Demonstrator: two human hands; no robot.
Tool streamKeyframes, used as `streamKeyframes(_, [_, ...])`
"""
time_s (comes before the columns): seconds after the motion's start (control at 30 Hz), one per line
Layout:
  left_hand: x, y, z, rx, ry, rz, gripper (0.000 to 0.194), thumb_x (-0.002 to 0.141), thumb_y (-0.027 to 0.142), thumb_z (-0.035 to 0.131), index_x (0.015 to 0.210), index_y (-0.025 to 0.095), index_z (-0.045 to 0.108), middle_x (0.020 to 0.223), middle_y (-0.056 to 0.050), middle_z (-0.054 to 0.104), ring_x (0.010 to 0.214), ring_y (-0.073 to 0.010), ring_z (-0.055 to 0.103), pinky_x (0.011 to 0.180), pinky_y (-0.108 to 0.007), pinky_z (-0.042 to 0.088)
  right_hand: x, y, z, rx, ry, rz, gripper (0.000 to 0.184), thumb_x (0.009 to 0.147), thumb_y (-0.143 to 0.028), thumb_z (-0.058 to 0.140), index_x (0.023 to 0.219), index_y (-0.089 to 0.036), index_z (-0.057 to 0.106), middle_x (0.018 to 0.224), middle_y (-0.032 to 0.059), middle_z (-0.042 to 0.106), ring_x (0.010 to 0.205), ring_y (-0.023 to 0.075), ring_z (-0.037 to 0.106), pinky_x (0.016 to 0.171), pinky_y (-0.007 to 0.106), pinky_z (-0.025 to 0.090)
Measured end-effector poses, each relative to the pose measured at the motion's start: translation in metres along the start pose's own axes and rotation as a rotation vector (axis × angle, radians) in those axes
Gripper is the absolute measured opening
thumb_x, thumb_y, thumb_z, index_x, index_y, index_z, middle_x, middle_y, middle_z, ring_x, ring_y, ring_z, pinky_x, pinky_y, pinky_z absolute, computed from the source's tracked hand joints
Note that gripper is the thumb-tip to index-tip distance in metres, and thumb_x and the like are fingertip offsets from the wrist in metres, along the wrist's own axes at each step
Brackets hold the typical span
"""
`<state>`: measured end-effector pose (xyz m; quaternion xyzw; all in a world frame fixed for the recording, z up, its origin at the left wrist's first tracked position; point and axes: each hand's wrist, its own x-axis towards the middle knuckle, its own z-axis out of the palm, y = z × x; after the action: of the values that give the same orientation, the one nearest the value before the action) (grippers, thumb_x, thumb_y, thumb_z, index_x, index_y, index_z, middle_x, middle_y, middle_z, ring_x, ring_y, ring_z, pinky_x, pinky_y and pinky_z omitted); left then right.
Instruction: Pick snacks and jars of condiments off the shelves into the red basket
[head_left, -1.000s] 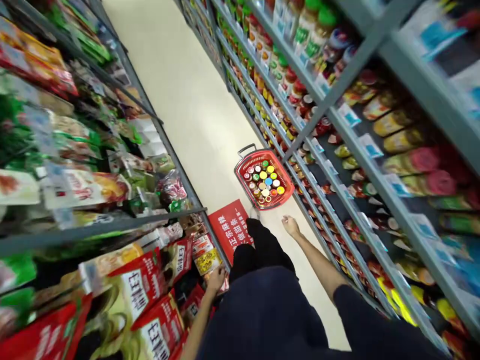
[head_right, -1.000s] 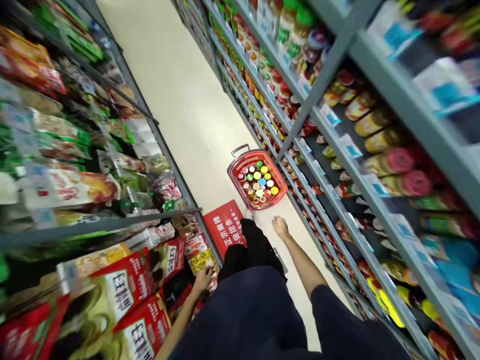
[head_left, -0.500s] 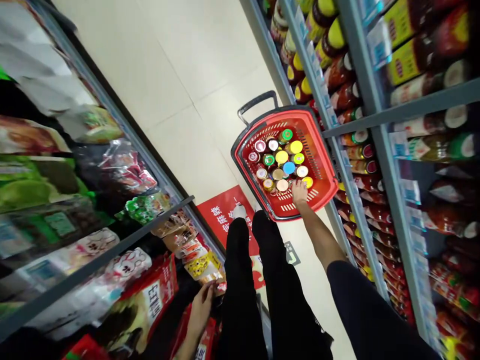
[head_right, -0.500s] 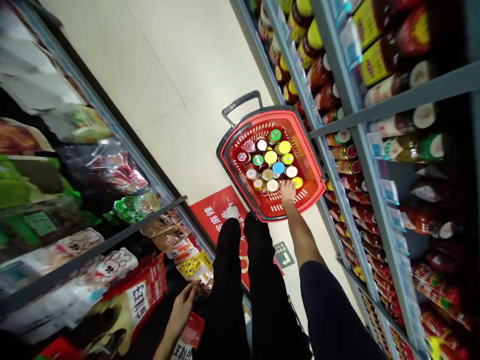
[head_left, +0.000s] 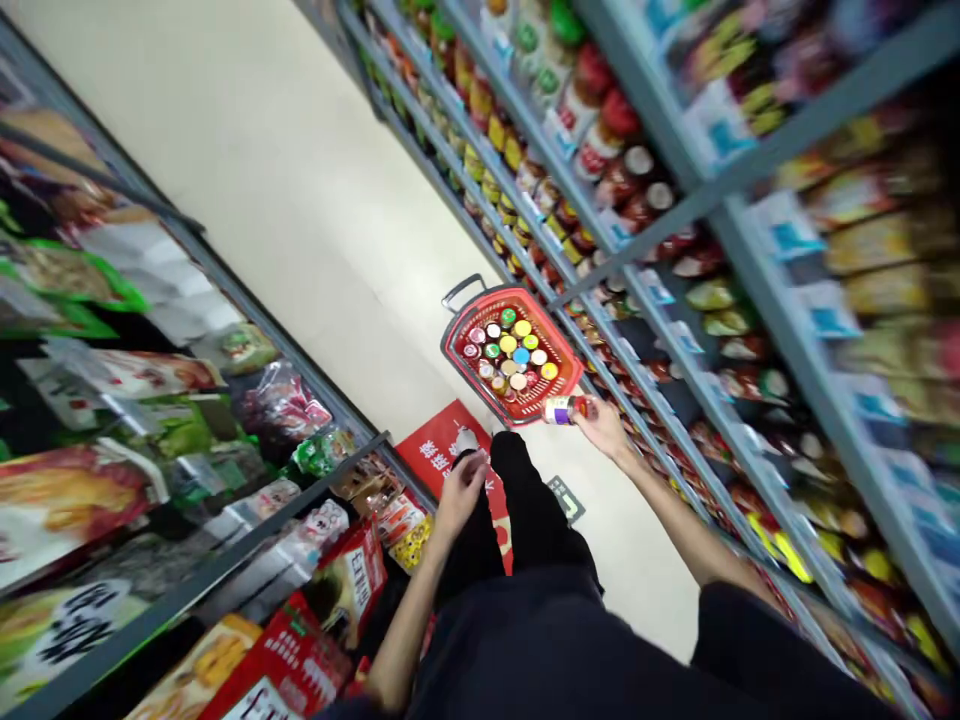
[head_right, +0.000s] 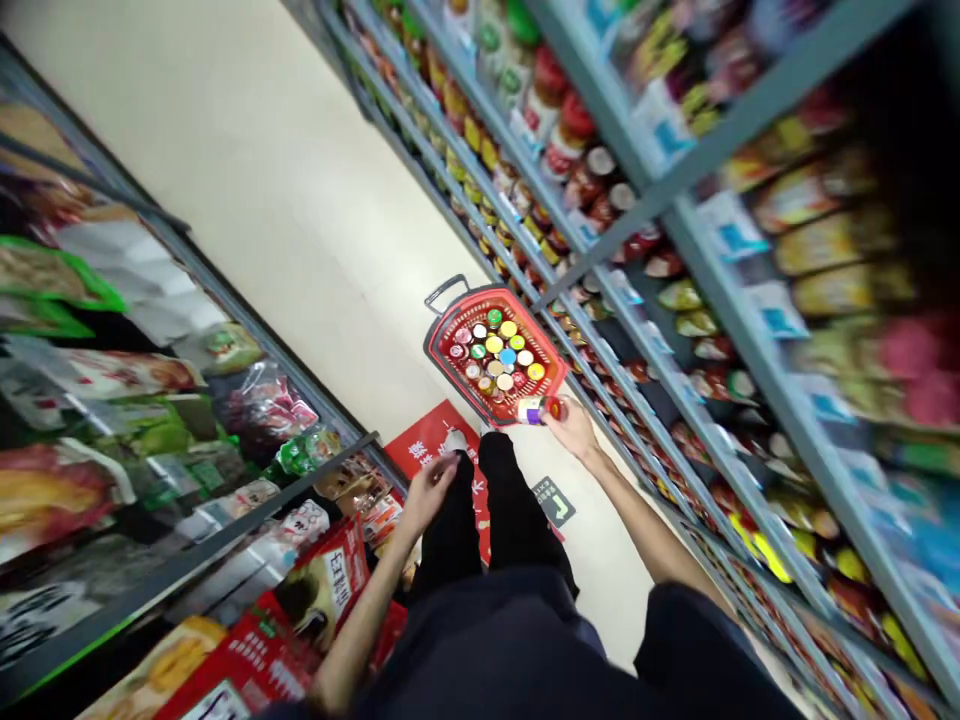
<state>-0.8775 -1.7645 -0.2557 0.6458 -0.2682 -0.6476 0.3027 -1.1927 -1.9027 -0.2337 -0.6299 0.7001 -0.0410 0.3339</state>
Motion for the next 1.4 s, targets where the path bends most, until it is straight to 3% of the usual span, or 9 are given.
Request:
streamKeyframes(0.1, [-0.027,0.112,0.041,-0.006,-0.235,0.24,0.063,0.087,0.055,0.075,0.138,0.019,0.063,0.151,-0.018,0.06,0.141,-0.033,0.057,0.114,-0.051,0.05,-0.076,-0.063,-0.083,0.117,0.02,-0.038,0.034,0.093,-0.047,0.062,0.11,-0.02,0.072,0.082,-0.0007,0.073,0.071,0.017,0.066,0.069,0.028,0.052])
streamKeyframes(0.2, [-0.076,0.186,0.069,-0.049,-0.561,0.37,0.075,0.083,0.045,0.084,0.149,0.023,0.055,0.162,-0.016,0.048,0.146,-0.0337,0.051,0.112,-0.047,0.053,-0.144,-0.117,-0.15,0.205,0.099,-0.034,0.038,0.095,-0.054,0.061,0.094,-0.019,0.074,0.07,-0.0019,0.067,0.063,0.0162,0.058,0.063,0.028,0.045])
streamKeyframes(0.3, [-0.121,0.224,0.086,-0.067,-0.746,0.426,0.078,0.079,0.04,0.089,0.147,0.021,0.056,0.154,-0.016,0.057,0.135,-0.0317,0.061,0.105,-0.043,0.059,-0.203,-0.147,-0.197,0.31,0.257,-0.034,0.047,0.098,-0.062,0.057,0.091,-0.019,0.076,0.07,-0.0003,0.068,0.065,0.0172,0.06,0.065,0.03,0.048])
streamKeyframes(0.43, [-0.169,0.251,0.112,-0.117,-0.774,0.456,0.074,0.076,0.042,0.09,0.138,0.016,0.061,0.14,-0.017,0.066,0.122,-0.0291,0.069,0.096,-0.041,0.063,-0.273,-0.15,-0.227,0.535,0.488,-0.105,0.054,0.097,-0.061,0.062,0.131,-0.02,0.069,0.089,0.003,0.073,0.081,0.0201,0.069,0.074,0.034,0.058])
streamKeyframes(0.67, [-0.254,0.259,0.168,0.006,-0.812,0.564,0.074,0.073,0.041,0.092,0.137,0.022,0.06,0.147,-0.015,0.062,0.13,-0.0322,0.064,0.092,-0.04,0.065,-0.373,-0.122,-0.217,1.035,0.612,-0.243,0.068,0.089,-0.051,0.079,0.15,-0.032,0.055,0.145,0.0062,0.066,0.123,0.0244,0.069,0.1,0.039,0.062])
streamKeyframes(0.83, [-0.309,0.228,0.223,0.12,-0.934,0.578,0.06,0.087,0.051,0.079,0.137,0.023,0.061,0.146,-0.015,0.063,0.127,-0.0314,0.066,0.091,-0.04,0.065,-0.435,-0.062,-0.208,1.17,0.841,-0.181,0.073,0.084,-0.051,0.083,0.149,-0.033,0.053,0.132,0.0066,0.073,0.116,0.0249,0.072,0.103,0.043,0.061])
streamKeyframes(1.0, [-0.343,0.183,0.279,0.204,-0.966,0.564,0.057,0.089,0.052,0.078,0.135,0.021,0.065,0.135,-0.014,0.069,0.119,-0.0272,0.071,0.101,-0.038,0.059,-0.484,0.014,-0.203,1.173,0.898,-0.066,0.055,0.081,-0.054,0.085,0.127,-0.033,0.064,0.115,0.0067,0.078,0.104,0.0283,0.074,0.098,0.051,0.063])
streamKeyframes(1.17, [-0.361,0.173,0.316,0.229,-0.927,0.554,0.061,0.085,0.055,0.081,0.134,0.021,0.066,0.134,-0.014,0.07,0.119,-0.0267,0.071,0.109,-0.041,0.055,-0.501,0.05,-0.219,1.214,0.848,-0.062,0.06,0.077,-0.055,0.087,0.128,-0.033,0.064,0.114,0.0071,0.078,0.106,0.0294,0.075,0.101,0.054,0.062])
streamKeyframes(1.4, [-0.336,0.218,0.34,0.212,-0.901,0.661,0.07,0.085,0.052,0.083,0.142,0.019,0.061,0.14,-0.015,0.069,0.129,-0.0285,0.067,0.116,-0.044,0.051,-0.465,0.049,-0.271,1.15,0.785,-0.223,0.069,0.079,-0.049,0.087,0.139,-0.031,0.059,0.132,0.0077,0.073,0.114,0.0269,0.074,0.098,0.046,0.065])
